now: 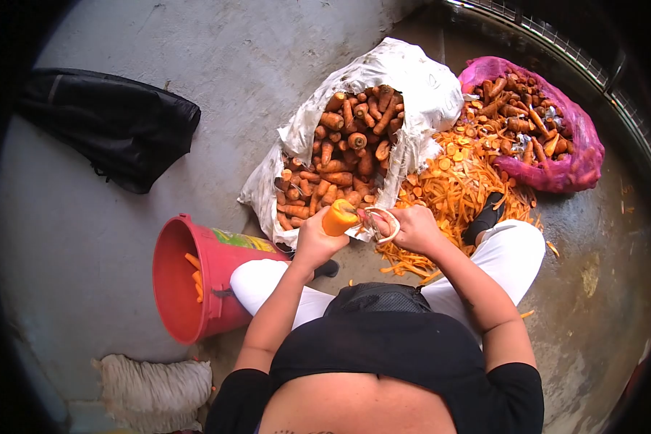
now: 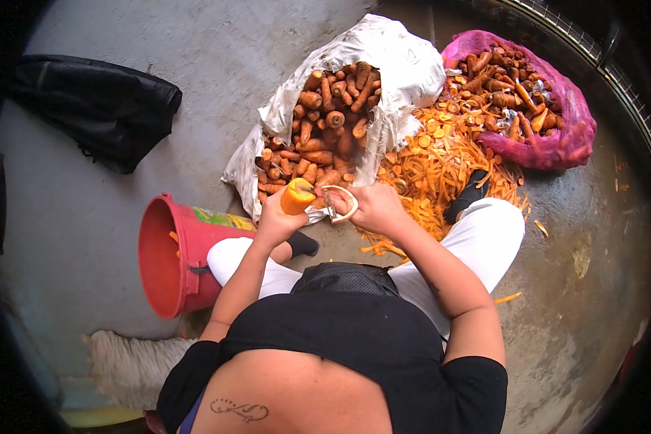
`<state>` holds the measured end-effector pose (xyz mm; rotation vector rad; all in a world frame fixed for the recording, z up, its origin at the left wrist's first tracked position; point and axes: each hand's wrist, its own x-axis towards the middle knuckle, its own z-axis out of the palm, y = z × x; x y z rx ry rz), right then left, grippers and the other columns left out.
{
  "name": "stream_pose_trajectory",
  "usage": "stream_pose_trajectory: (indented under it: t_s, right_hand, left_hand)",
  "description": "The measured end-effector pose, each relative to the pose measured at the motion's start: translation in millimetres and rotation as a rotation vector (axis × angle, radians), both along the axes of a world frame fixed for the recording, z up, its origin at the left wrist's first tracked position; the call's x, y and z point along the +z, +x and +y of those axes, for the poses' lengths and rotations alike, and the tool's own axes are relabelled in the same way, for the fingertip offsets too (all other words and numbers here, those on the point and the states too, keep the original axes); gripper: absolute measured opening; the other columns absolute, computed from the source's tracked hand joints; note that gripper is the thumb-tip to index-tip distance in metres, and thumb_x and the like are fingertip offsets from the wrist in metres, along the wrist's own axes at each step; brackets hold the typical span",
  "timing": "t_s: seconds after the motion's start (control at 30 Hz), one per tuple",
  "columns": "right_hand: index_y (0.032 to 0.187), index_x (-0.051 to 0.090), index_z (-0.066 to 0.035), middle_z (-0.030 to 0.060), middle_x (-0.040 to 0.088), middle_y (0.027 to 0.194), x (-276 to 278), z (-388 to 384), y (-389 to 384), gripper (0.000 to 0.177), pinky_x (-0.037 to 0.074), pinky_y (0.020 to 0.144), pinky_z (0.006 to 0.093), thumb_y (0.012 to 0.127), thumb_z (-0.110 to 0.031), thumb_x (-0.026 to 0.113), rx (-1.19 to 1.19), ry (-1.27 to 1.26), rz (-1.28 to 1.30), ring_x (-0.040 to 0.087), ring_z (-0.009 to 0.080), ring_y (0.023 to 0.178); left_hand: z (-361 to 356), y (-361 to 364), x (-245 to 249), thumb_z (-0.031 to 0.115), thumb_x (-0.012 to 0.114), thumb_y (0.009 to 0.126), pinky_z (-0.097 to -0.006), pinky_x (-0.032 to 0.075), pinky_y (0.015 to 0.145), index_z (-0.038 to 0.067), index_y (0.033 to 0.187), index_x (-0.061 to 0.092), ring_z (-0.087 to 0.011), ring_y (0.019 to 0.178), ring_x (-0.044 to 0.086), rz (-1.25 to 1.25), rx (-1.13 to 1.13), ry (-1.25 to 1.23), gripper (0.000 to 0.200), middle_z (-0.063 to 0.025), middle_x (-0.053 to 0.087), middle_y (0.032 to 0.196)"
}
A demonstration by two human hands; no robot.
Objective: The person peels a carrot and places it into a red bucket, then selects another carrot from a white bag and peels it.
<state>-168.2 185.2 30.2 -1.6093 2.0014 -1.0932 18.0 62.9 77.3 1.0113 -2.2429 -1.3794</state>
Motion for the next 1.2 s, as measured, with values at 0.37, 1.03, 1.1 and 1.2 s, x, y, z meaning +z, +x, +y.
stream_pose_trajectory:
  t_s: [0.37,1.03,1.1,1.2]
  right_hand:
    - [0.088,0.074,-0.013,0.0154,0.066,0.068,-4,13,-58,0.054,0.051,0.06,0.0423,0.092,-0.057,0.044,-0.334,0.177,-0.144,0.066,0.0302,0.064]
    - [0.102,0.069,-0.02,0.0128,0.065,0.066,-13,-5,33,0.032,0.051,0.054,0.0404,0.089,-0.046,0.056,-0.015,-0.126,-0.278,0.065,0.0317,0.06]
    - [0.103,0.069,-0.02,0.0136,0.064,0.064,-16,-5,34,0.034,0.051,0.054,0.0409,0.089,-0.047,0.055,-0.015,-0.129,-0.25,0.064,0.032,0.059]
    - [0.103,0.069,-0.019,0.0148,0.063,0.063,-17,-5,34,0.035,0.051,0.053,0.0413,0.089,-0.048,0.054,0.005,-0.075,-0.232,0.064,0.0323,0.059]
  left_hand:
    - [4,-2,30,0.009,0.076,0.069,-0.0242,0.046,0.075,0.002,0.1,0.058,-0.0077,0.083,0.057,0.103,-0.117,0.156,0.036,0.0,0.062,0.089]
    - [-7,-13,-24,0.018,0.076,0.068,-0.0472,0.048,0.069,0.005,0.095,0.052,-0.0403,0.081,0.061,-0.22,0.254,-0.76,0.038,-0.0185,0.063,0.085]
    - [-7,-13,-29,0.022,0.082,0.062,-0.0468,0.047,0.068,0.005,0.091,0.053,-0.039,0.079,0.062,-0.242,0.311,-0.714,0.044,-0.0176,0.063,0.082]
    - [-5,-15,-28,0.023,0.08,0.064,-0.0485,0.047,0.064,0.006,0.09,0.053,-0.0403,0.076,0.061,-0.25,0.341,-0.692,0.041,-0.0172,0.063,0.077]
